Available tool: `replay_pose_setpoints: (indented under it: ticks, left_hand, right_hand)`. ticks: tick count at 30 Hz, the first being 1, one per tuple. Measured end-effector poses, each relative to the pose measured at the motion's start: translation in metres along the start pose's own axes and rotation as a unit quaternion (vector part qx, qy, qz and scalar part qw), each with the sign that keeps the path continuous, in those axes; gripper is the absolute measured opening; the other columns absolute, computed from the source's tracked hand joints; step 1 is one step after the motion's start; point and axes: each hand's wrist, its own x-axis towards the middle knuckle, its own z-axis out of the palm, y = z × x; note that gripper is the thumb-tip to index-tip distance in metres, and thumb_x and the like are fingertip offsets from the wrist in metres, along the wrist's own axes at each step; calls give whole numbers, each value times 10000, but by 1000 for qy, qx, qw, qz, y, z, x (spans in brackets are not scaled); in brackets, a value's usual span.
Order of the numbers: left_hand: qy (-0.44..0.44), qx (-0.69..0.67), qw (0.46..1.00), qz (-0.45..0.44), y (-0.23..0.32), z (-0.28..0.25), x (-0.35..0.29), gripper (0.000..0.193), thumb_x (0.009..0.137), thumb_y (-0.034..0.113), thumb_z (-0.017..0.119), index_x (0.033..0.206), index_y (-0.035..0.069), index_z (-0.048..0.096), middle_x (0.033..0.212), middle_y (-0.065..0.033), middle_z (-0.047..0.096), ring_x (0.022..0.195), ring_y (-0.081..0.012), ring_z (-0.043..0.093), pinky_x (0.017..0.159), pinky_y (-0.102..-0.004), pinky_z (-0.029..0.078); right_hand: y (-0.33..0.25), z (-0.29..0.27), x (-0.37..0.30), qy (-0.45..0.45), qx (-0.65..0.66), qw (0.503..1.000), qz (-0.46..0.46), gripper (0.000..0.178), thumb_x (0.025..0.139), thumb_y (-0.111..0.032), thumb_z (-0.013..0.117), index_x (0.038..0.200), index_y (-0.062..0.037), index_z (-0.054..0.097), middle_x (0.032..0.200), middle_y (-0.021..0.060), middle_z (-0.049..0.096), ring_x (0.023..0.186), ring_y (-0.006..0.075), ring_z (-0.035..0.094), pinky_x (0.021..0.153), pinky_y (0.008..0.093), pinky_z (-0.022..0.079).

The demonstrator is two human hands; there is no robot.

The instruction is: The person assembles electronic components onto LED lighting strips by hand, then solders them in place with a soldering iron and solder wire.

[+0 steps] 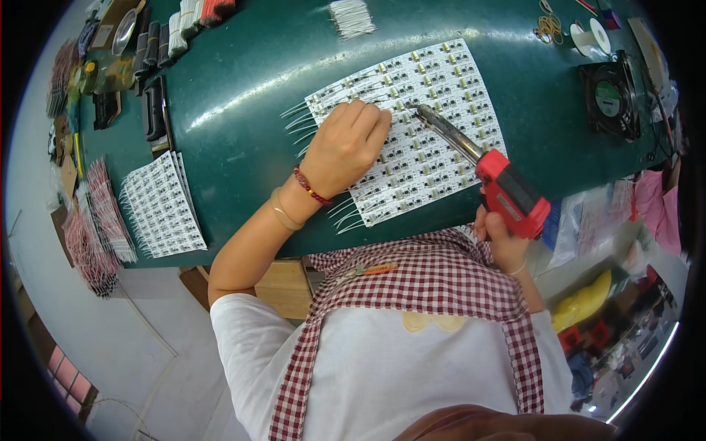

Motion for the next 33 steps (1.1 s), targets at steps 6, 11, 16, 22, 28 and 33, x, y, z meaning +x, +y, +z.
replay_pose_setpoints:
  ticks: [6, 11, 16, 22, 28, 33]
  left_hand:
    - [-5, -5, 1000, 12, 6, -3, -3, 237, 727, 32, 612, 953, -37, 628, 782, -70, 495, 726, -202, 523, 662, -309, 449]
    - [-10, 16, 999, 29, 6, -3, -2, 235, 719, 50, 592, 933, -43, 618, 763, -61, 478, 726, -184, 511, 667, -287, 440]
    - [-19, 6, 1000, 23, 7, -5, -1, 244, 726, 46, 592, 951, -46, 618, 775, -62, 481, 727, -184, 513, 677, -287, 447]
    - [-6, 9, 1000, 19, 8, -3, -3, 234, 742, 43, 594, 954, -51, 624, 770, -60, 479, 729, -180, 515, 683, -288, 451]
    - [-19, 3, 1000, 24, 7, -4, -2, 220, 739, 42, 590, 937, -46, 622, 770, -61, 480, 733, -183, 519, 689, -286, 453]
    - [-38, -35, 999, -3, 9, -6, -1, 253, 747, 11, 626, 991, -52, 639, 819, -90, 528, 739, -226, 551, 676, -332, 478]
  right_hand:
    - [7, -5, -6, -8, -7, 1000, 20, 476, 936, -310, 606, 1237, 35, 479, 686, 65, 548, 530, 100, 482, 495, 223, 386]
    - [10, -5, -6, -12, -20, 999, 42, 481, 929, -335, 614, 1212, 32, 487, 687, 62, 551, 529, 100, 486, 495, 224, 387]
    - [10, -5, -5, -23, -29, 999, 27, 427, 927, -335, 617, 1135, 20, 502, 694, 66, 558, 536, 99, 494, 502, 228, 400]
    - [9, -4, -5, -12, -28, 999, 30, 397, 925, -329, 618, 1089, 17, 516, 691, 63, 559, 541, 96, 499, 504, 221, 402]
    - [7, -4, -4, -19, -33, 999, 33, 346, 925, -329, 620, 962, 8, 547, 685, 45, 554, 545, 86, 501, 503, 218, 398]
    - [23, -6, -6, 0, -78, 997, -7, 320, 931, -305, 611, 947, 9, 550, 675, 42, 544, 543, 84, 498, 502, 217, 394]
